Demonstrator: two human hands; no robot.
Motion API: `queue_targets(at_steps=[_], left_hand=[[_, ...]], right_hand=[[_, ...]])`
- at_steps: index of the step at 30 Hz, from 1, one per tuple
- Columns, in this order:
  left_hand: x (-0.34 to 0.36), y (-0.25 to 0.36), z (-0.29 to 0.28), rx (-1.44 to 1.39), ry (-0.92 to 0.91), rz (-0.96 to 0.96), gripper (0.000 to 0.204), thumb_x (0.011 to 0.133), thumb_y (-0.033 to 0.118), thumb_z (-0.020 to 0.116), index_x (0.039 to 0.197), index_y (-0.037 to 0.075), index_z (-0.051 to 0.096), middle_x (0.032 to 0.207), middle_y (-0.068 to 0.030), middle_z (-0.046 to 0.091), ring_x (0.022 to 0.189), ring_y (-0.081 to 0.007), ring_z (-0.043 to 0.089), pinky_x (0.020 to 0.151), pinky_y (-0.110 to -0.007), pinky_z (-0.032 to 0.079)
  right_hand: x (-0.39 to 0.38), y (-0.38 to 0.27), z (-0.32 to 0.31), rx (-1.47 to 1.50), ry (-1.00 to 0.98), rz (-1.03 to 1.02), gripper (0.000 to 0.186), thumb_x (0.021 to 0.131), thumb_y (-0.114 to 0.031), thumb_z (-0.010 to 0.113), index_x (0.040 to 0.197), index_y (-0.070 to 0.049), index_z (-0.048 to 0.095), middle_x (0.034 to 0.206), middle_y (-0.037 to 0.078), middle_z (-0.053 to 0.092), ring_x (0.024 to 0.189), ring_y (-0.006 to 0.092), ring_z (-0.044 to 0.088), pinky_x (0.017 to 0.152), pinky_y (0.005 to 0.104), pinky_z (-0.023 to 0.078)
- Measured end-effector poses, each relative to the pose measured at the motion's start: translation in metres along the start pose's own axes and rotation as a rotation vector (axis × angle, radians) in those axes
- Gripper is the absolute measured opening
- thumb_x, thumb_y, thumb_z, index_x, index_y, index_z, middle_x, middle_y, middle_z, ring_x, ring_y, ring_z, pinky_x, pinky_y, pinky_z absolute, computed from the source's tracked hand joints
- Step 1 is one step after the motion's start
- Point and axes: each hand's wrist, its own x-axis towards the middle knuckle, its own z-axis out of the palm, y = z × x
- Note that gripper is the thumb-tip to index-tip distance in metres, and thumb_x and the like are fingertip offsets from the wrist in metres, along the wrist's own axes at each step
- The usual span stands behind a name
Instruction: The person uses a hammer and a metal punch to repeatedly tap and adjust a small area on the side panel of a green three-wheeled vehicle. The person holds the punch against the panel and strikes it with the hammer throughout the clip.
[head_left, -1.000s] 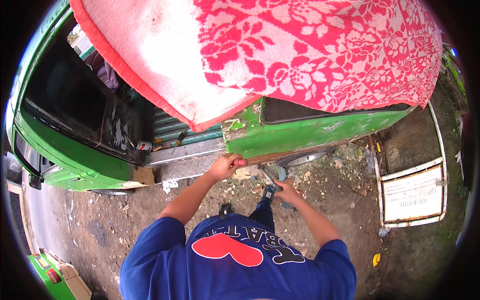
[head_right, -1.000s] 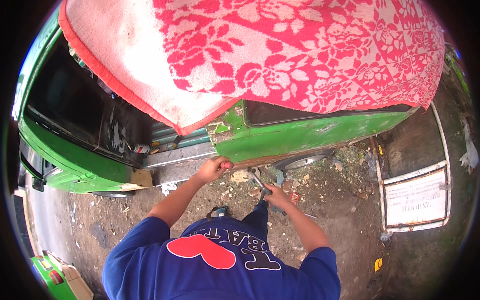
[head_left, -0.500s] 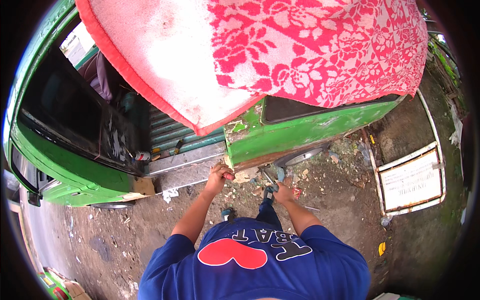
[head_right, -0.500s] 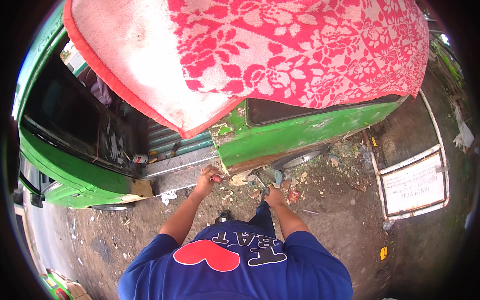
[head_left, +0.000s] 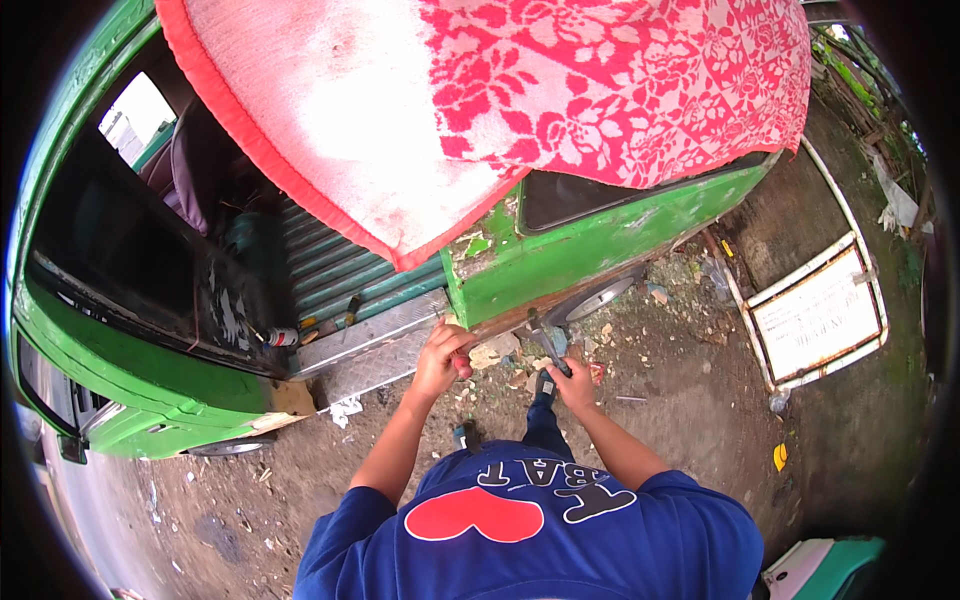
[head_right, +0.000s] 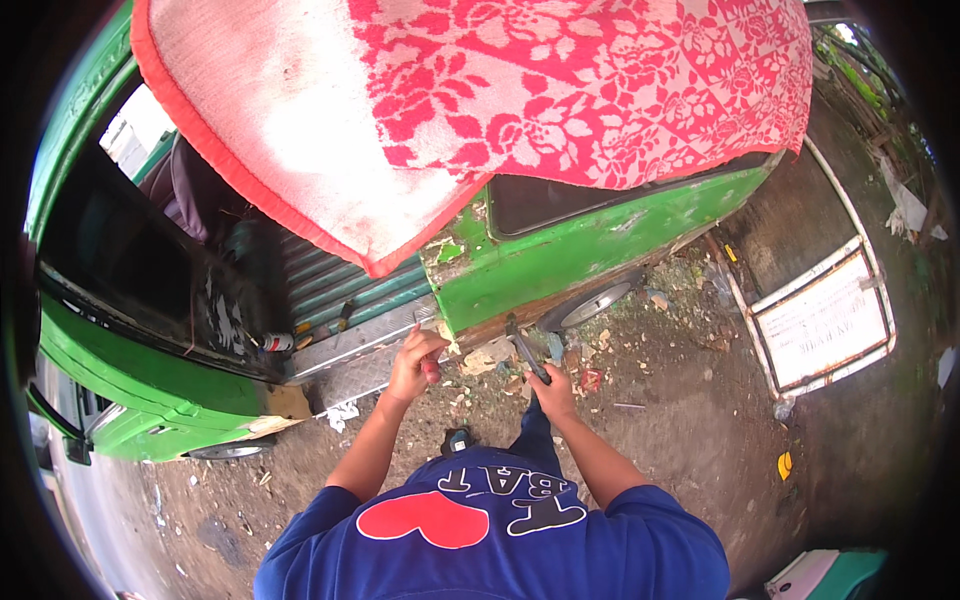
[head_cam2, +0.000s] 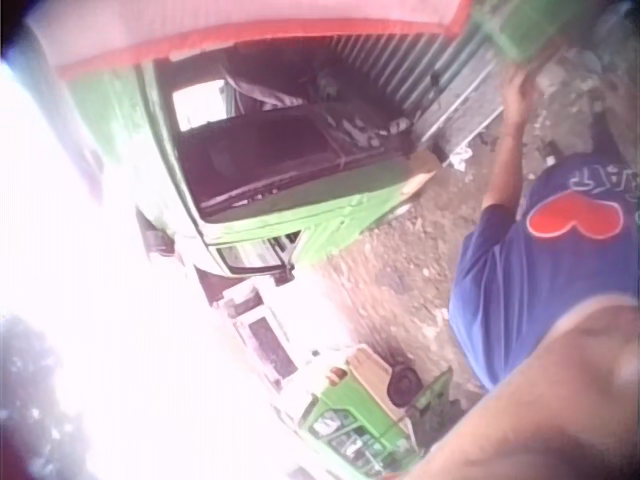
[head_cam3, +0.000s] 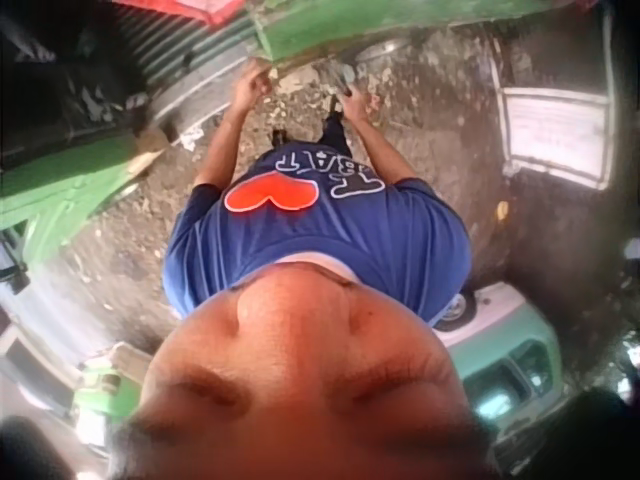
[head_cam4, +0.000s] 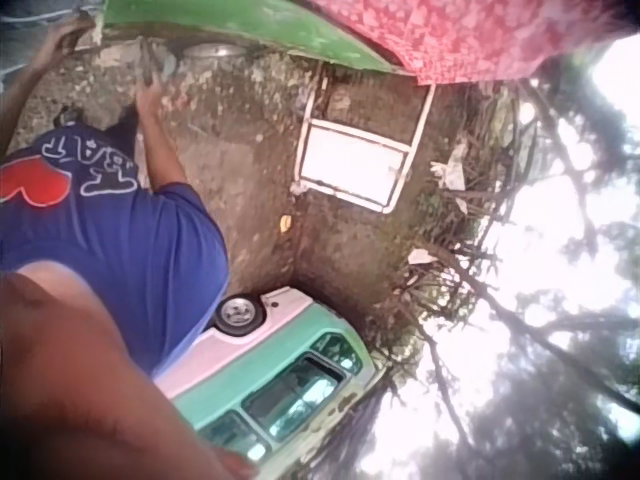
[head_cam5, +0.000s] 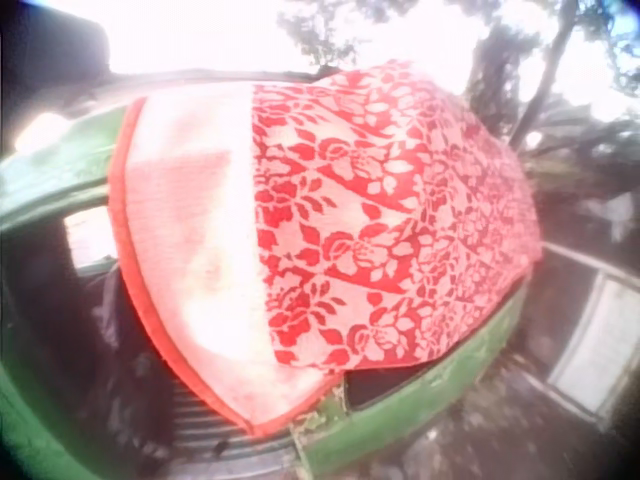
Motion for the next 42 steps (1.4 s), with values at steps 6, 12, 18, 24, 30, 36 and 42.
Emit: queue_targets(at_steps=[6,12,18,24,30,36,42], left_hand=[[0.063,0.038,0.006,-0.024,0.001,0.255,0.033,0.066,0.004,0.067,0.098,0.012,0.068,0.075,-0.0067,0.053,0.079,-0.0288,0.057,0.092,-0.044,0.044],[0.111,0.062,0.017,0.109,-0.075,0.395,0.033,0.064,0.009,0.070,0.097,0.014,0.070,0.075,-0.0035,0.054,0.077,-0.0249,0.055,0.075,-0.037,0.040],[0.143,0.082,0.033,0.151,-0.054,0.381,0.033,0.064,0.009,0.070,0.097,0.014,0.069,0.071,-0.0020,0.053,0.072,-0.0229,0.055,0.072,-0.035,0.040],[0.147,0.094,0.032,0.219,-0.062,0.294,0.033,0.065,0.006,0.068,0.098,0.012,0.068,0.072,-0.0032,0.056,0.074,-0.0239,0.057,0.072,-0.036,0.041],[0.152,0.098,0.033,0.253,-0.058,0.283,0.032,0.066,0.007,0.067,0.097,0.012,0.068,0.073,-0.0041,0.057,0.074,-0.0257,0.056,0.072,-0.037,0.041],[0.164,0.096,0.032,0.226,-0.054,0.319,0.021,0.067,0.014,0.073,0.086,0.011,0.064,0.067,-0.0043,0.057,0.066,-0.0266,0.058,0.065,-0.038,0.043],[0.178,0.088,0.042,0.287,-0.010,0.331,0.031,0.073,0.022,0.077,0.067,0.010,0.049,0.054,-0.0059,0.050,0.049,-0.0280,0.053,0.046,-0.038,0.039]], right_hand=[[-0.014,-0.080,-0.023,0.374,0.032,-0.072,0.020,0.088,-0.017,0.068,0.092,0.001,0.064,0.062,-0.002,0.056,0.055,0.0040,0.050,0.051,0.0219,0.039],[-0.013,-0.105,-0.075,0.386,0.047,-0.108,0.020,0.089,-0.014,0.067,0.098,0.004,0.063,0.064,0.000,0.057,0.056,0.0052,0.051,0.052,0.0221,0.041],[-0.004,-0.107,-0.115,0.455,-0.009,-0.071,0.021,0.089,-0.013,0.067,0.100,0.005,0.062,0.066,0.001,0.057,0.057,0.0060,0.052,0.053,0.0220,0.041],[0.010,-0.099,-0.135,0.492,-0.078,-0.081,0.020,0.089,-0.012,0.067,0.100,0.005,0.062,0.066,0.000,0.057,0.057,0.0058,0.052,0.053,0.0220,0.041],[0.022,-0.091,-0.136,0.487,-0.138,-0.161,0.018,0.089,-0.011,0.066,0.098,0.004,0.062,0.066,0.000,0.057,0.057,0.0052,0.051,0.053,0.0219,0.041],[0.029,-0.090,-0.135,0.530,-0.160,-0.123,0.018,0.089,-0.010,0.066,0.099,0.005,0.062,0.066,0.000,0.057,0.057,0.0059,0.052,0.054,0.0220,0.042],[0.029,-0.100,-0.137,0.530,-0.134,-0.148,0.020,0.092,-0.012,0.062,0.102,0.005,0.061,0.067,0.002,0.058,0.057,0.0075,0.053,0.054,0.0237,0.044]])
